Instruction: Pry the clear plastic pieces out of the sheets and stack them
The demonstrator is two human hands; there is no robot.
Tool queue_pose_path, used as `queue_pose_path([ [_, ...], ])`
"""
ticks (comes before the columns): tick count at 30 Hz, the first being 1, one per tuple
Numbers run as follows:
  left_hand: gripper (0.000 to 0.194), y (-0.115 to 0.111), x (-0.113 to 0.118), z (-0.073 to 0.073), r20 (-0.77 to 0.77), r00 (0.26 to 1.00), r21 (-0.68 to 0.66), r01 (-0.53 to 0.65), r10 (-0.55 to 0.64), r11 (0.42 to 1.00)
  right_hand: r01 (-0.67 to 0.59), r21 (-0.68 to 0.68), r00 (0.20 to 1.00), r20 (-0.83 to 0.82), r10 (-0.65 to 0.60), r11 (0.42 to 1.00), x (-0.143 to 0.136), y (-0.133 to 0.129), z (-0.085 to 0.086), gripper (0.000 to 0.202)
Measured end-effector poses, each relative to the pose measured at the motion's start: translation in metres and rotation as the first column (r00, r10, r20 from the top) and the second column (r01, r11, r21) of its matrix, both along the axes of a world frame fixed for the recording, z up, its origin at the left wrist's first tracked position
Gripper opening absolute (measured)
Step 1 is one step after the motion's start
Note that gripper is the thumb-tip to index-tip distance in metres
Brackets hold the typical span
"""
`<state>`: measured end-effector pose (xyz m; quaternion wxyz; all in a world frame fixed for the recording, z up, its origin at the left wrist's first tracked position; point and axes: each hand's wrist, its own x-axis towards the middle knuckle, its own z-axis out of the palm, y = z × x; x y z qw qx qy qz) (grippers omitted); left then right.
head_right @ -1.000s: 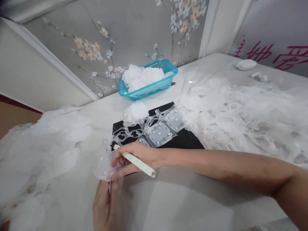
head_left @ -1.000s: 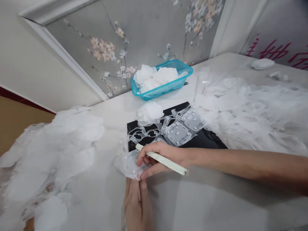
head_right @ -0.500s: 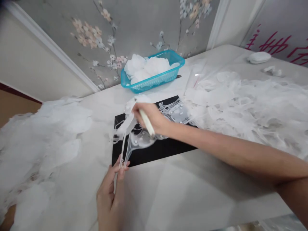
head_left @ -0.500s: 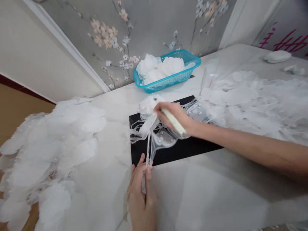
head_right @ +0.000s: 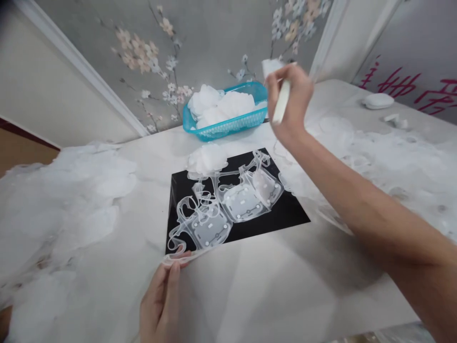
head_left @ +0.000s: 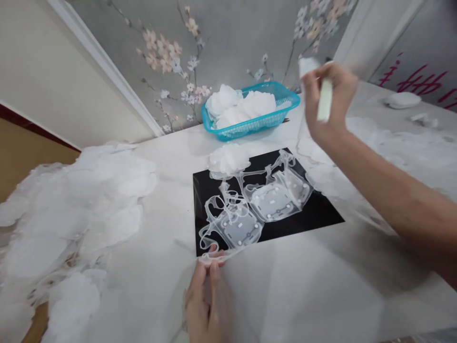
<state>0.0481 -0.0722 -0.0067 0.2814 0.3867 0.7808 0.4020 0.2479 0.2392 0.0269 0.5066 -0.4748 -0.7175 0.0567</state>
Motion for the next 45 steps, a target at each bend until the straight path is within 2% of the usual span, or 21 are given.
queue_pose_path([
  [1,0.034,-0.002,0.0,-0.001,-0.009,1.0,0.004,-0.023,0.023,1.0,0.066,0.034,0.997,0.034,-0.068,0.997,-0.008,-0.007,-0.003,0.029],
  [2,0.035,-0.003,0.0,-0.001,-0.02,0.999,0.008,-0.036,0.036,0.999,0.03,0.037,0.996,0.083,-0.033,0.999,-0.018,-0.016,-0.008,0.026],
  [4,0.038,-0.005,0.001,-0.001,-0.037,0.999,0.011,-0.036,0.036,0.999,-0.235,-0.079,0.93,0.273,0.248,0.969,-0.04,-0.034,-0.02,0.021],
  [5,0.038,-0.006,0.002,-0.001,-0.037,0.999,0.011,-0.029,0.03,1.0,-0.312,-0.132,0.884,0.323,0.339,0.941,-0.05,-0.042,-0.026,0.02],
  [6,0.037,-0.007,0.003,-0.001,-0.034,0.999,0.011,-0.026,0.026,1.0,-0.364,-0.179,0.841,0.359,0.405,0.914,-0.057,-0.05,-0.029,0.021],
  [8,0.037,-0.009,0.005,0.0,-0.035,0.999,0.01,-0.031,0.031,0.999,-0.362,-0.196,0.838,0.36,0.411,0.911,-0.063,-0.063,-0.03,0.024],
  [10,0.037,-0.007,0.007,0.0,-0.059,0.997,-0.002,-0.045,0.045,0.999,-0.34,-0.185,0.872,0.304,0.383,0.922,-0.06,-0.074,-0.023,0.03],
  [12,0.032,-0.002,0.01,0.0,-0.069,0.996,-0.014,-0.06,0.059,0.998,-0.412,-0.223,0.87,0.192,0.454,0.883,-0.053,-0.088,-0.014,0.038],
  [15,0.028,0.014,0.014,0.002,0.052,0.994,-0.002,-0.1,0.1,0.995,-0.638,-0.297,0.757,-0.07,0.65,0.711,-0.045,-0.11,-0.006,0.054],
  [17,0.031,0.025,0.014,0.004,0.079,0.99,0.009,-0.114,0.113,0.993,-0.694,-0.343,0.714,-0.211,0.668,0.633,-0.043,-0.123,-0.005,0.043],
  [20,0.037,0.034,0.009,0.007,-0.072,0.992,-0.008,-0.101,0.1,0.995,-0.694,-0.451,0.714,-0.339,0.612,0.561,-0.043,-0.136,-0.008,0.018],
  [23,0.038,0.029,0.005,0.006,-0.338,0.914,0.064,-0.214,0.223,0.975,-0.721,-0.48,0.69,-0.433,0.58,0.499,-0.038,-0.141,-0.013,0.023],
  [24,0.036,0.025,0.006,0.006,-0.442,0.867,0.12,-0.198,0.23,0.973,-0.726,-0.485,0.684,-0.443,0.58,0.486,-0.035,-0.141,-0.014,0.026],
  [25,0.032,0.021,0.009,0.005,-0.549,0.817,0.154,-0.11,0.177,0.982,-0.732,-0.493,0.677,-0.443,0.588,0.471,-0.032,-0.141,-0.016,0.026],
  [27,0.03,0.012,0.018,0.004,-0.724,0.683,0.073,0.219,-0.099,0.973,-0.752,-0.485,0.651,-0.446,0.614,0.446,-0.026,-0.139,-0.017,0.017],
  [28,0.033,0.008,0.024,0.002,-0.768,0.587,-0.031,0.367,-0.257,0.93,-0.766,-0.481,0.632,-0.447,0.633,0.426,-0.023,-0.138,-0.017,0.014],
  [29,0.038,0.005,0.029,0.001,-0.776,0.504,-0.139,0.45,-0.379,0.882,-0.778,-0.488,0.612,-0.446,0.653,0.395,-0.021,-0.136,-0.017,0.013],
  [31,0.049,0.002,0.034,-0.003,-0.755,0.429,-0.289,0.462,-0.496,0.839,-0.789,-0.526,0.573,-0.441,0.691,0.318,-0.018,-0.134,-0.015,0.013],
  [33,0.052,0.002,0.032,-0.006,-0.738,0.422,-0.363,0.408,-0.526,0.837,-0.775,-0.575,0.556,-0.424,0.715,0.262,-0.017,-0.133,-0.014,0.011],
  [39,0.047,0.008,0.01,-0.005,-0.716,0.34,-0.435,0.466,-0.61,0.77,-0.78,-0.583,0.485,-0.331,0.809,0.229,-0.022,-0.139,-0.017,0.011],
  [45,0.052,0.006,0.014,-0.006,-0.712,0.353,-0.429,0.466,-0.607,0.774,-0.804,-0.567,0.405,-0.306,0.862,0.177,-0.028,-0.147,-0.02,0.019],
])
